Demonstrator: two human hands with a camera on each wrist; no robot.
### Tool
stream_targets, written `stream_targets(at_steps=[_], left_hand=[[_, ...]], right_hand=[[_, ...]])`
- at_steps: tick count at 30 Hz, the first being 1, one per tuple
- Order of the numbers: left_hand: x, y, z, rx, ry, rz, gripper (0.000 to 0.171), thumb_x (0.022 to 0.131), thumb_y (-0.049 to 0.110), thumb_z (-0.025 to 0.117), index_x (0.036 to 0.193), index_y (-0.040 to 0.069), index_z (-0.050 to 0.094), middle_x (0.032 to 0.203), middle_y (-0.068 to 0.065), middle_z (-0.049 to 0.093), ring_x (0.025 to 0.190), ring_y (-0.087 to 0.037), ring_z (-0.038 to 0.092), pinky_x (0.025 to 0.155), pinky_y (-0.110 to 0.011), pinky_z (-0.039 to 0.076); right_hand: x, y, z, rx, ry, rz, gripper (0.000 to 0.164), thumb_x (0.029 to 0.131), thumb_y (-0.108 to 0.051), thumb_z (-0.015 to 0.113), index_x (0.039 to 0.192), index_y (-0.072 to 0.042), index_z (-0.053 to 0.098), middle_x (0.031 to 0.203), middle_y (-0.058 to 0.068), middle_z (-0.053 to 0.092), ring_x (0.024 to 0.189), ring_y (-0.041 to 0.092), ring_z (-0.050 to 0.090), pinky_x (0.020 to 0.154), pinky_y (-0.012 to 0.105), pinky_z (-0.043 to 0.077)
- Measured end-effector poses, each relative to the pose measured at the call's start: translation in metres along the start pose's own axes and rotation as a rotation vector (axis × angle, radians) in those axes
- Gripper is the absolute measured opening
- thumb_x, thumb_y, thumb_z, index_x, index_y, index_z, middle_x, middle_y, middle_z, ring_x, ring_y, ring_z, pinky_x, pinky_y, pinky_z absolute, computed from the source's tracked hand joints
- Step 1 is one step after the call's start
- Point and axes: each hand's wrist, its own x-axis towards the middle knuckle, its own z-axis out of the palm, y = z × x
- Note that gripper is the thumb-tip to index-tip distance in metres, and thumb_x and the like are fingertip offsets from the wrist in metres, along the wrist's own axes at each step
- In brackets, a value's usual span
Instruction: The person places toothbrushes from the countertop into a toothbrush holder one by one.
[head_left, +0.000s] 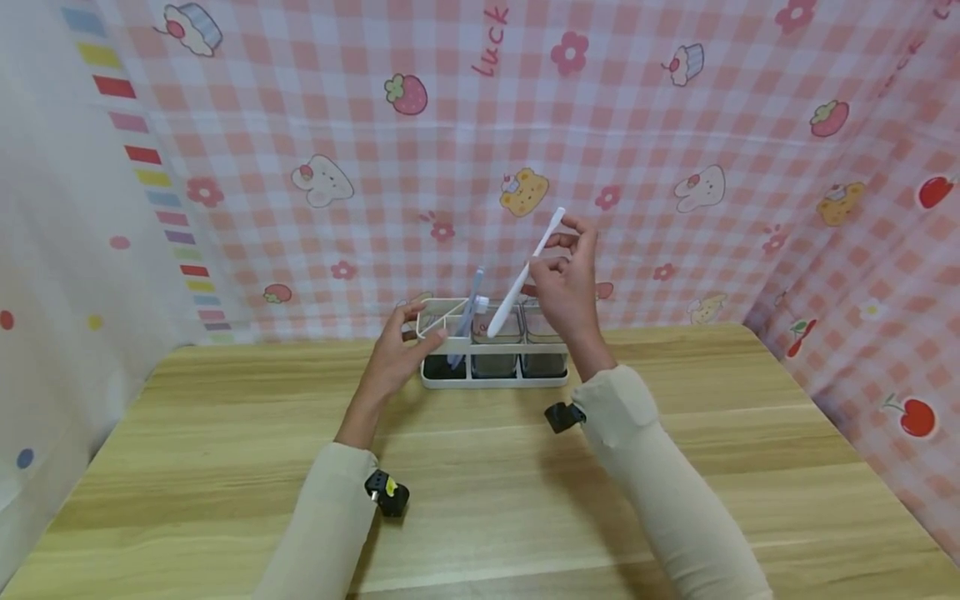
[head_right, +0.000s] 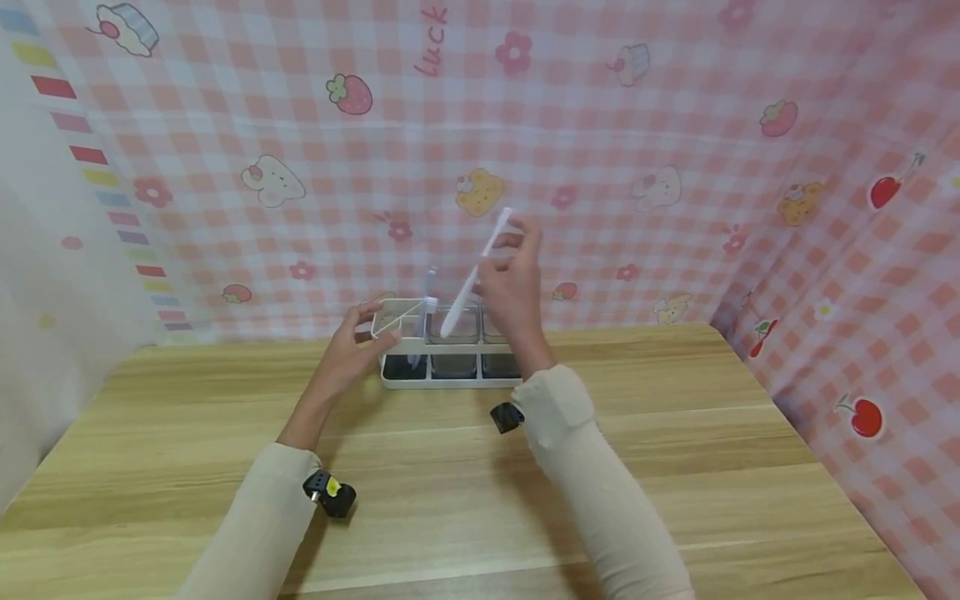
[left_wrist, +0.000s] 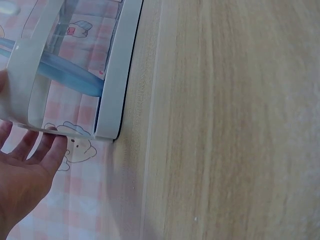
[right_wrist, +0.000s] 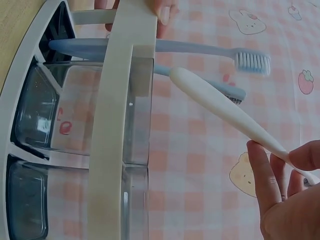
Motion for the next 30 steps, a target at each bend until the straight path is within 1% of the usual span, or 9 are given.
stream_targets(at_steps=[4,8,9,13,16,20,23,30], left_hand=[[0.000,-0.003,-0.002,0.008,0.002,-0.007,0.066,0.096,0.030,0.069,0.151,0.008,0.040,0.148,-0.020,0.039,0.125,-0.038,0.045,0.093,-0.044,0.046],[0.000,-0.005,-0.004,0.009,0.006,-0.008,0.066,0.096,0.031,0.068,0.151,0.009,0.040,0.148,-0.021,0.038,0.125,-0.038,0.044,0.093,-0.045,0.045],[-0.001,-0.005,-0.004,0.010,0.007,-0.006,0.066,0.096,0.031,0.069,0.151,0.009,0.040,0.148,-0.021,0.038,0.125,-0.038,0.044,0.093,-0.045,0.045],[-0.002,-0.003,-0.004,0.011,0.005,-0.009,0.067,0.096,0.031,0.069,0.151,0.008,0.039,0.148,-0.020,0.039,0.125,-0.038,0.045,0.094,-0.045,0.046],[-0.002,-0.002,-0.004,0.009,-0.001,-0.006,0.067,0.096,0.031,0.069,0.151,0.008,0.039,0.148,-0.020,0.039,0.125,-0.038,0.045,0.094,-0.045,0.046],[-0.001,-0.001,-0.003,0.001,-0.007,0.002,0.066,0.096,0.030,0.069,0.151,0.007,0.039,0.149,-0.022,0.038,0.125,-0.038,0.044,0.094,-0.045,0.045],[-0.001,0.000,-0.002,-0.001,-0.009,0.002,0.066,0.096,0.030,0.069,0.151,0.008,0.039,0.149,-0.022,0.037,0.125,-0.038,0.044,0.093,-0.045,0.045],[0.000,0.002,0.001,0.001,-0.003,0.002,0.065,0.096,0.030,0.069,0.151,0.008,0.040,0.147,-0.020,0.039,0.123,-0.037,0.045,0.092,-0.044,0.046]], right_hand=[[-0.001,0.003,0.005,-0.019,-0.009,0.001,0.053,0.096,0.008,0.052,0.141,-0.010,0.031,0.113,0.008,0.042,0.074,0.018,0.049,0.062,0.039,0.060],[-0.002,0.004,0.012,-0.024,-0.037,-0.029,0.053,0.096,0.008,0.052,0.141,-0.009,0.030,0.112,0.007,0.042,0.080,0.021,0.053,0.062,0.036,0.060],[-0.003,0.004,0.014,-0.026,-0.042,-0.042,0.053,0.096,0.008,0.053,0.141,-0.009,0.030,0.112,0.007,0.042,0.082,0.021,0.054,0.063,0.037,0.060],[-0.004,0.004,0.019,-0.036,-0.047,-0.093,0.055,0.095,0.010,0.054,0.142,-0.008,0.029,0.112,0.008,0.042,0.087,0.021,0.055,0.068,0.049,0.060],[-0.004,0.004,0.021,-0.040,-0.041,-0.114,0.055,0.096,0.011,0.053,0.141,-0.008,0.030,0.113,0.008,0.042,0.089,0.020,0.054,0.069,0.052,0.059],[-0.004,0.003,0.024,-0.049,-0.038,-0.127,0.055,0.095,0.011,0.054,0.141,-0.010,0.030,0.114,0.009,0.043,0.091,0.020,0.054,0.069,0.044,0.061],[-0.004,0.003,0.025,-0.054,-0.033,-0.135,0.056,0.095,0.011,0.055,0.141,-0.010,0.031,0.115,0.010,0.043,0.093,0.020,0.054,0.069,0.041,0.061],[-0.003,0.004,0.028,-0.098,-0.014,-0.146,0.056,0.095,0.012,0.055,0.141,-0.009,0.030,0.117,0.011,0.043,0.096,0.021,0.056,0.070,0.038,0.060]])
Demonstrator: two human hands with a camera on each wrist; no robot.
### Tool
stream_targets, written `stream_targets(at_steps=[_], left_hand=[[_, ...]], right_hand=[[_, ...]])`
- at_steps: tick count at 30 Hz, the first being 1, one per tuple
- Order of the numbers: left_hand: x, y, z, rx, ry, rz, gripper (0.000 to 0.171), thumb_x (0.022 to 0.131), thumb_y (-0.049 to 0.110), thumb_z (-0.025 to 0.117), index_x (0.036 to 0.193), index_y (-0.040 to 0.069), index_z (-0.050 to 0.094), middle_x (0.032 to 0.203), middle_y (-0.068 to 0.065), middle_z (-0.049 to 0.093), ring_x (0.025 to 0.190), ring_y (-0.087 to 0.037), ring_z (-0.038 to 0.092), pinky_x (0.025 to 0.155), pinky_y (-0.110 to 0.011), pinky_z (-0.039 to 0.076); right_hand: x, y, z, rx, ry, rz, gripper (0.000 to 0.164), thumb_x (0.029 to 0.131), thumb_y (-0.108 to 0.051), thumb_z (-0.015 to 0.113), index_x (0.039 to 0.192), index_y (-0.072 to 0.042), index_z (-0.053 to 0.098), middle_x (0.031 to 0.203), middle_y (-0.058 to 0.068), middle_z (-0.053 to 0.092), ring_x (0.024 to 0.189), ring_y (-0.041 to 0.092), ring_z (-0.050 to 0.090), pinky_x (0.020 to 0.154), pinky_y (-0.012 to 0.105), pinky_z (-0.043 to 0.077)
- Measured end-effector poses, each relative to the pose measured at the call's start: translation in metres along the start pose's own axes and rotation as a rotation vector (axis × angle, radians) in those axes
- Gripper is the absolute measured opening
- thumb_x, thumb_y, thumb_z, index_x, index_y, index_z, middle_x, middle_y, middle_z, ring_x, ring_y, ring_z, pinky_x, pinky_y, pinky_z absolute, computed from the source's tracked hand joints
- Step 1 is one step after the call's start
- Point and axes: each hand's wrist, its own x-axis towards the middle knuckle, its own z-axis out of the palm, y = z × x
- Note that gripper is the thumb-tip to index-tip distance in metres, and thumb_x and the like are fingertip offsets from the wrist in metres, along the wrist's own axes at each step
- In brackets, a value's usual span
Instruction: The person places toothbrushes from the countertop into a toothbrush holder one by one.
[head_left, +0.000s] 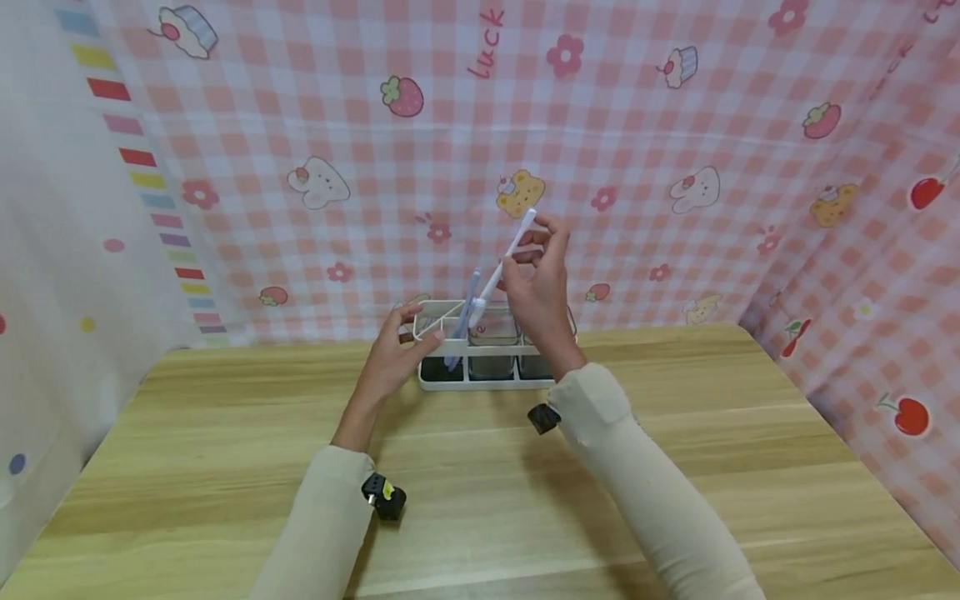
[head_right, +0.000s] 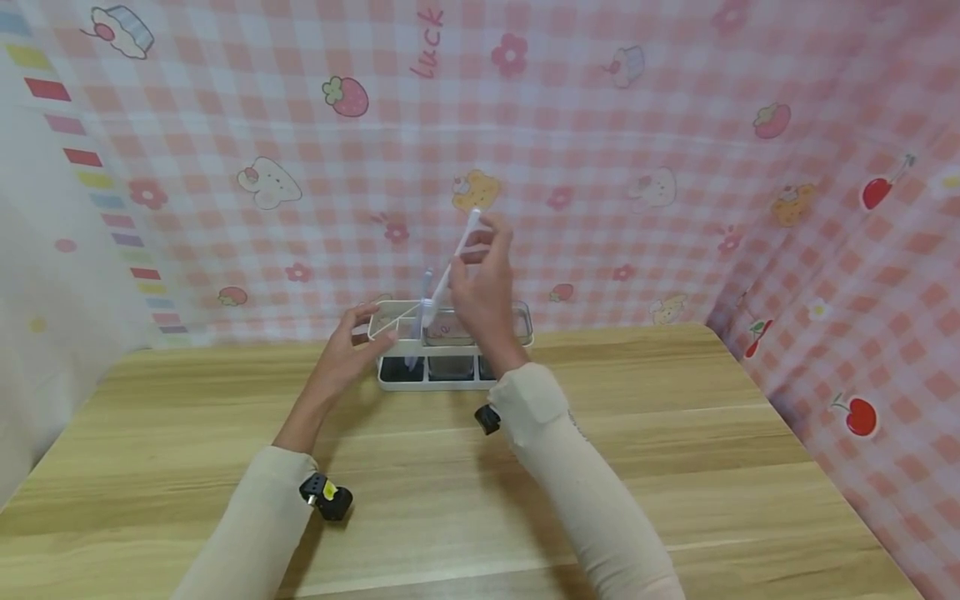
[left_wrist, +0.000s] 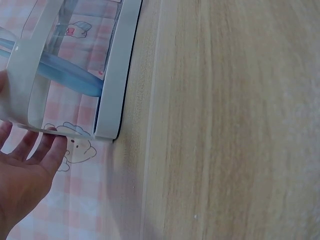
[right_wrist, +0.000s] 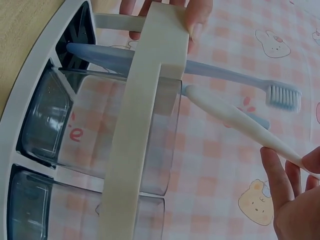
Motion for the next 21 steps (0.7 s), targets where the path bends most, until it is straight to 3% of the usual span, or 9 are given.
stream_targets(at_steps=[12,21], left_hand=[[0.000,-0.001,-0.001,-0.005,0.005,-0.003,0.065,0.096,0.029,0.069,0.150,0.007,0.041,0.146,-0.019,0.040,0.123,-0.037,0.046,0.091,-0.042,0.046],[0.001,0.000,0.001,0.000,0.016,0.020,0.065,0.095,0.028,0.070,0.149,0.006,0.042,0.147,-0.019,0.042,0.121,-0.037,0.048,0.090,-0.041,0.047]], right_hand=[[-0.003,0.004,0.011,-0.064,-0.024,-0.079,0.056,0.094,0.015,0.056,0.141,-0.003,0.031,0.117,0.020,0.049,0.095,0.028,0.062,0.072,0.048,0.059],[-0.006,0.008,0.014,-0.102,-0.054,-0.108,0.054,0.095,0.013,0.056,0.140,-0.001,0.031,0.113,0.021,0.049,0.092,0.028,0.063,0.071,0.039,0.059]])
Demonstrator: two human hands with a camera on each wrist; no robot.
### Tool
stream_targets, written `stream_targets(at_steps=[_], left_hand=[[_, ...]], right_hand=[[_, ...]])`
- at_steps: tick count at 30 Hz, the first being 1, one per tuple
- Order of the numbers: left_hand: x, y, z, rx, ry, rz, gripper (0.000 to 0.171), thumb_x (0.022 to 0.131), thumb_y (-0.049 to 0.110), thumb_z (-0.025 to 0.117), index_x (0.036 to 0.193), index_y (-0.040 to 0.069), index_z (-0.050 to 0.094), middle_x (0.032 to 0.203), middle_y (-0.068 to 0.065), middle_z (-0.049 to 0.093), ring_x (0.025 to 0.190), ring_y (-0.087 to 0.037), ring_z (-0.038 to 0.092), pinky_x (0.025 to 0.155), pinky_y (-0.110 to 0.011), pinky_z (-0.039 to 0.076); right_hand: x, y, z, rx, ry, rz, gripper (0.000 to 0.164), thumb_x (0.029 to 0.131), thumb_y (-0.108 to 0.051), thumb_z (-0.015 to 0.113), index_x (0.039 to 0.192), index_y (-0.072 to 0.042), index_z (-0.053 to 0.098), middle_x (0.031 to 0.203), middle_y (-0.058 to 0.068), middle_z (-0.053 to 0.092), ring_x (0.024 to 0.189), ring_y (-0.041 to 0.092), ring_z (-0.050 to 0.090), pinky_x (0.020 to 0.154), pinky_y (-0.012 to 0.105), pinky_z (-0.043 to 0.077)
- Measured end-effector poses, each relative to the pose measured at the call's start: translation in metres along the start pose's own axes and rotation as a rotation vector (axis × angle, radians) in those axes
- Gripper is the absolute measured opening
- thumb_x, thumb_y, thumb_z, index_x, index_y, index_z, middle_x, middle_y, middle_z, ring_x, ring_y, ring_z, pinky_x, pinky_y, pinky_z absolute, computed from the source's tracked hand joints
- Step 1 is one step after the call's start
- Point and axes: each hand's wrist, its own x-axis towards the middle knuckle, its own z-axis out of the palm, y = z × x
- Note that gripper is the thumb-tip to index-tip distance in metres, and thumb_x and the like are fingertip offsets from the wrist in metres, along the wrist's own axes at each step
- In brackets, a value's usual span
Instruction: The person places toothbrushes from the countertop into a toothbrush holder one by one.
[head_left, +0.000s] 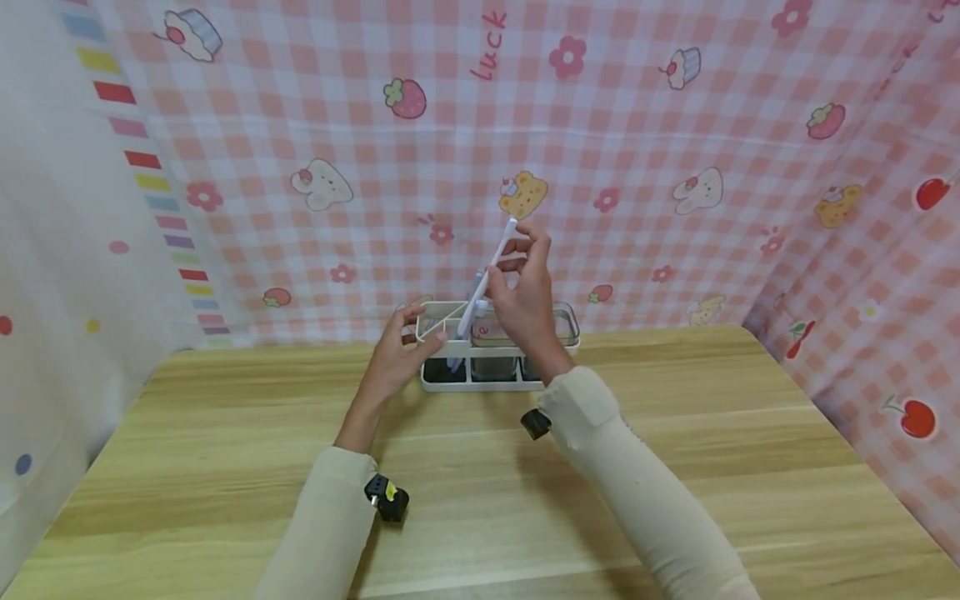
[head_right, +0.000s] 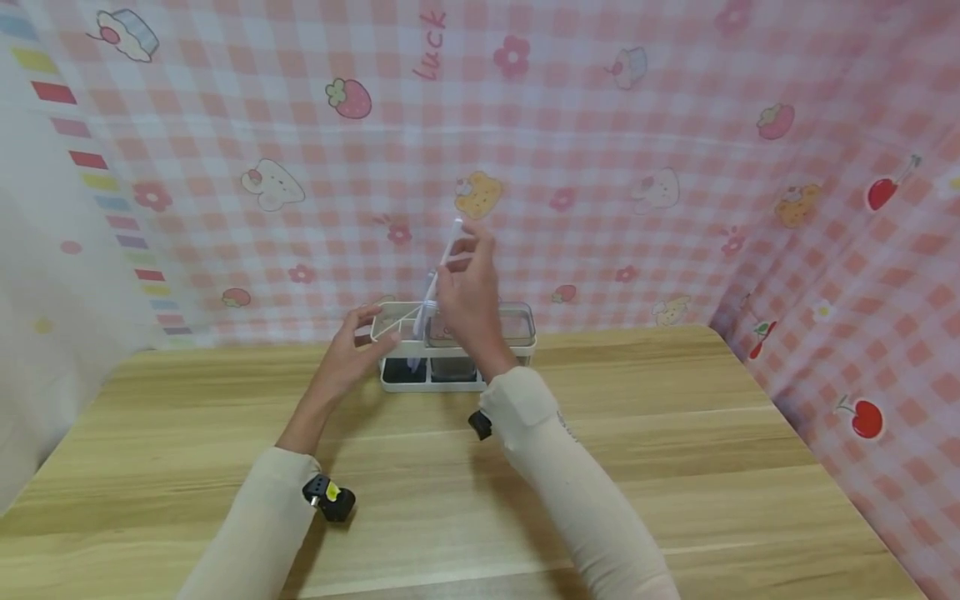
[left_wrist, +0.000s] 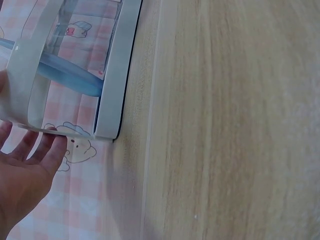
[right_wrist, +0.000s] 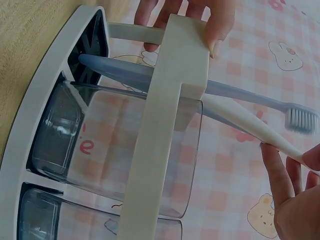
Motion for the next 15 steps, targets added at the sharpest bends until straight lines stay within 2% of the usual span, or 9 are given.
stream_targets(at_steps=[9,15], left_hand=[[0.0001,-0.0020,-0.0002,0.000,0.004,-0.012,0.065,0.095,0.030,0.070,0.149,0.007,0.042,0.146,-0.019,0.043,0.122,-0.038,0.047,0.091,-0.043,0.047],[0.0009,-0.0022,-0.0008,0.002,-0.001,-0.016,0.065,0.095,0.031,0.070,0.149,0.007,0.042,0.147,-0.020,0.042,0.123,-0.039,0.046,0.093,-0.045,0.046]], right_hand=[[-0.0008,0.0049,0.0034,0.041,-0.051,0.018,0.058,0.095,0.013,0.057,0.143,-0.006,0.032,0.116,0.023,0.048,0.094,0.029,0.060,0.075,0.052,0.058],[-0.0025,0.0071,0.0065,0.029,-0.075,0.041,0.057,0.096,0.012,0.059,0.143,-0.005,0.033,0.115,0.020,0.049,0.094,0.028,0.060,0.079,0.040,0.057]])
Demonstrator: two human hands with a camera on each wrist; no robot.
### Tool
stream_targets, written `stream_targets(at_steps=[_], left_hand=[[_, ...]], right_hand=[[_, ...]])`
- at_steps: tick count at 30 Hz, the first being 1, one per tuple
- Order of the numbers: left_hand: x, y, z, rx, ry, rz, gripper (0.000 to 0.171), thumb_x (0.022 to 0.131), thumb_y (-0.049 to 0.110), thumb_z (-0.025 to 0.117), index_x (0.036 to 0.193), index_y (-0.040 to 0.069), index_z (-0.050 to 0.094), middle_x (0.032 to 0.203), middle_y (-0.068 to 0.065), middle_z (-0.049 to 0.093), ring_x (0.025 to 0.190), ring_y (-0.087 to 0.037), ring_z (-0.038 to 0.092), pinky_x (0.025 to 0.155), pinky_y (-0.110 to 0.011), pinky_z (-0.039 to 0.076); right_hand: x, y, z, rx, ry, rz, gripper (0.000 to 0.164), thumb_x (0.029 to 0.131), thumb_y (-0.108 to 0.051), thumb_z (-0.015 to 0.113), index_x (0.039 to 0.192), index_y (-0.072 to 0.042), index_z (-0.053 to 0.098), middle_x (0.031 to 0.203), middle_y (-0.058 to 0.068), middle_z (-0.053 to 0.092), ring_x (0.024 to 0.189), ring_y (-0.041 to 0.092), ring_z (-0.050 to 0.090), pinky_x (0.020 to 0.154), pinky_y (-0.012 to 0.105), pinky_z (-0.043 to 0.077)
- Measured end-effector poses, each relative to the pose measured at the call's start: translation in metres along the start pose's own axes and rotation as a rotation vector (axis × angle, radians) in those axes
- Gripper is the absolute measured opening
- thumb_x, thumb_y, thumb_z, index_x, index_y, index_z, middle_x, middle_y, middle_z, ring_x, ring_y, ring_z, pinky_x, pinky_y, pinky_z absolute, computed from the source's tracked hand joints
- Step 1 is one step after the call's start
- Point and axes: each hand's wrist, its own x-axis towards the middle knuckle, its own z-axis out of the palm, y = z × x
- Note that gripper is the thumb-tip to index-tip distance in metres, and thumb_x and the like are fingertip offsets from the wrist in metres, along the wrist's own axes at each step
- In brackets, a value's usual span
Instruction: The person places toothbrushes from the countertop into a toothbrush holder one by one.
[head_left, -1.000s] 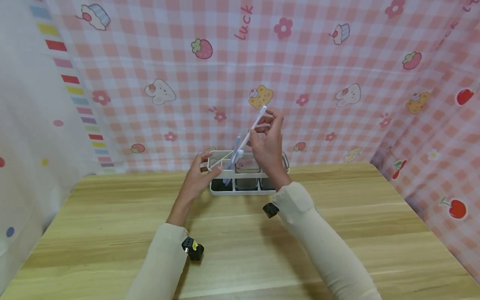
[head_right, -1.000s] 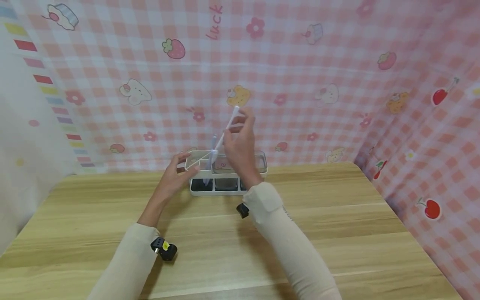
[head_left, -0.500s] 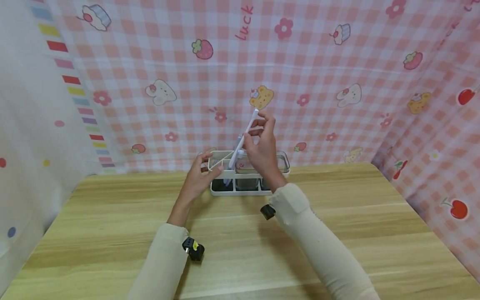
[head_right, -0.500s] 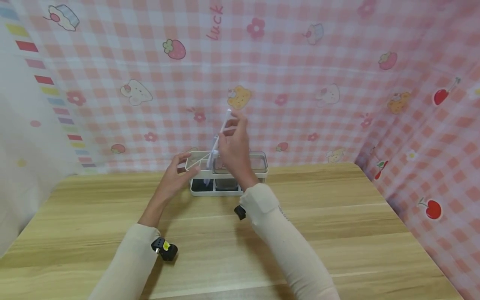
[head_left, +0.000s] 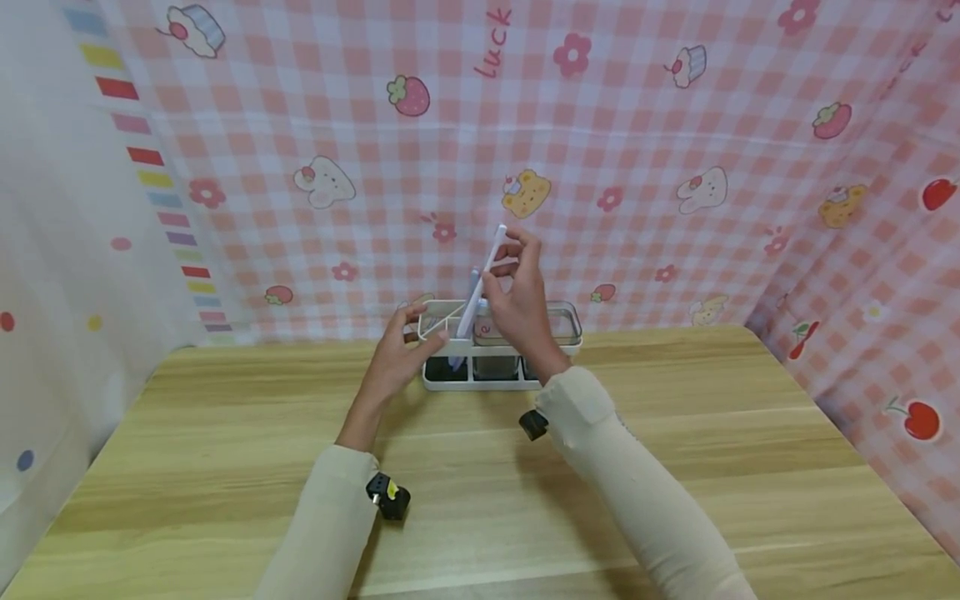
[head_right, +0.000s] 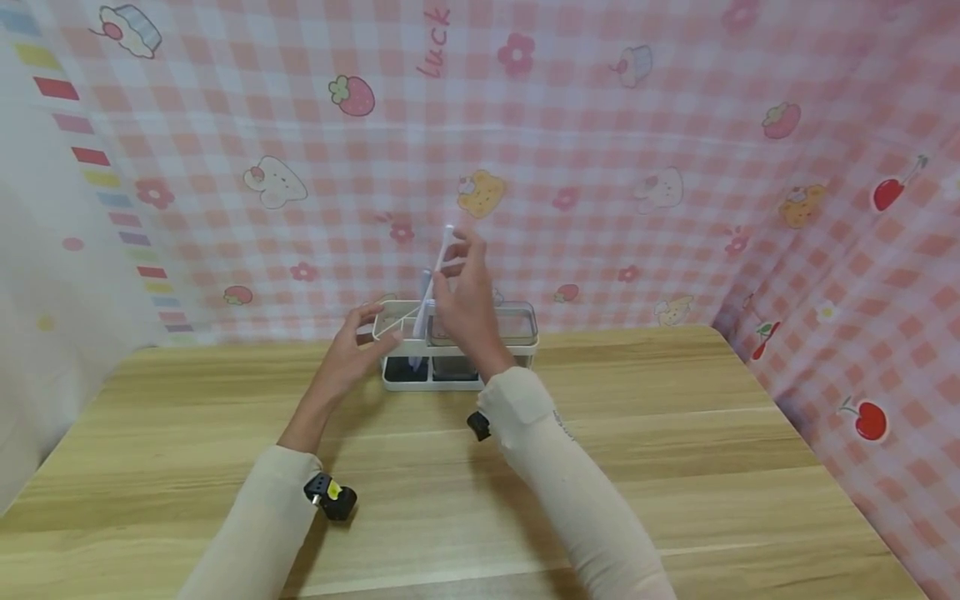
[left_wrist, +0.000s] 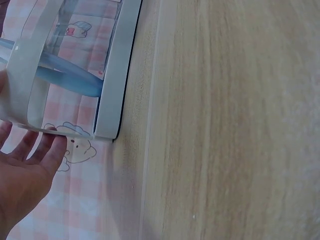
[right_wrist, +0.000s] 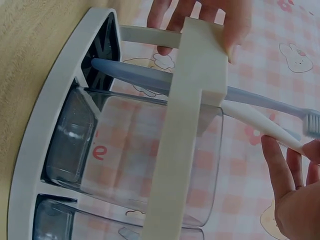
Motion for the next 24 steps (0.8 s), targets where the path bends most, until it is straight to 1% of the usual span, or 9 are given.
stream_targets(at_steps=[1,4,6,9,14,17,21,24], left_hand=[[0.000,0.000,0.000,0.000,-0.001,0.000,0.065,0.095,0.031,0.070,0.150,0.007,0.042,0.147,-0.020,0.042,0.123,-0.039,0.047,0.092,-0.045,0.047],[-0.001,0.000,0.000,-0.003,-0.004,0.001,0.065,0.096,0.029,0.069,0.150,0.007,0.041,0.147,-0.020,0.041,0.123,-0.038,0.047,0.093,-0.046,0.046],[-0.001,0.001,0.000,-0.005,-0.002,0.003,0.065,0.096,0.029,0.069,0.150,0.007,0.041,0.147,-0.021,0.042,0.123,-0.038,0.047,0.093,-0.046,0.046],[-0.001,0.002,0.000,-0.002,-0.002,0.004,0.065,0.096,0.028,0.069,0.150,0.006,0.041,0.147,-0.022,0.042,0.123,-0.038,0.047,0.094,-0.047,0.046],[0.000,0.001,-0.001,-0.002,0.000,-0.008,0.065,0.096,0.028,0.069,0.150,0.006,0.041,0.146,-0.021,0.042,0.122,-0.038,0.048,0.093,-0.046,0.047],[0.001,0.000,-0.001,-0.010,-0.002,0.001,0.064,0.096,0.027,0.069,0.149,0.004,0.041,0.146,-0.022,0.042,0.123,-0.039,0.047,0.096,-0.047,0.045],[0.003,-0.001,0.000,-0.025,0.000,0.018,0.064,0.096,0.026,0.069,0.149,0.002,0.041,0.147,-0.023,0.042,0.125,-0.040,0.046,0.101,-0.049,0.041],[0.002,-0.001,0.001,-0.027,0.000,0.019,0.065,0.096,0.026,0.070,0.149,0.002,0.042,0.148,-0.022,0.042,0.125,-0.039,0.045,0.102,-0.050,0.040]], right_hand=[[0.000,0.000,0.000,-0.003,-0.007,0.005,0.056,0.096,0.011,0.059,0.143,-0.005,0.033,0.115,0.018,0.049,0.094,0.028,0.060,0.079,0.038,0.057],[0.000,0.001,0.001,0.000,-0.024,0.008,0.054,0.097,0.011,0.058,0.142,-0.005,0.032,0.114,0.018,0.048,0.093,0.029,0.061,0.079,0.036,0.056],[0.000,0.002,0.001,0.011,-0.035,0.007,0.054,0.097,0.012,0.057,0.142,-0.004,0.032,0.114,0.019,0.048,0.093,0.030,0.061,0.079,0.037,0.056],[-0.001,0.004,0.001,0.023,-0.056,0.031,0.054,0.097,0.013,0.056,0.141,-0.006,0.032,0.114,0.018,0.049,0.094,0.030,0.061,0.078,0.038,0.056],[-0.003,0.008,0.004,0.008,-0.091,0.063,0.054,0.097,0.013,0.056,0.141,-0.006,0.032,0.115,0.017,0.050,0.096,0.029,0.061,0.079,0.040,0.057],[-0.006,0.011,0.007,-0.027,-0.106,0.044,0.053,0.097,0.014,0.055,0.141,-0.005,0.032,0.116,0.018,0.051,0.098,0.029,0.061,0.079,0.041,0.057],[-0.009,0.014,0.009,-0.071,-0.129,-0.006,0.052,0.097,0.015,0.054,0.140,-0.003,0.032,0.117,0.018,0.051,0.099,0.030,0.061,0.077,0.041,0.057],[-0.011,0.015,0.009,-0.082,-0.138,-0.035,0.052,0.097,0.016,0.053,0.140,-0.003,0.031,0.115,0.019,0.052,0.098,0.031,0.061,0.075,0.041,0.057]])
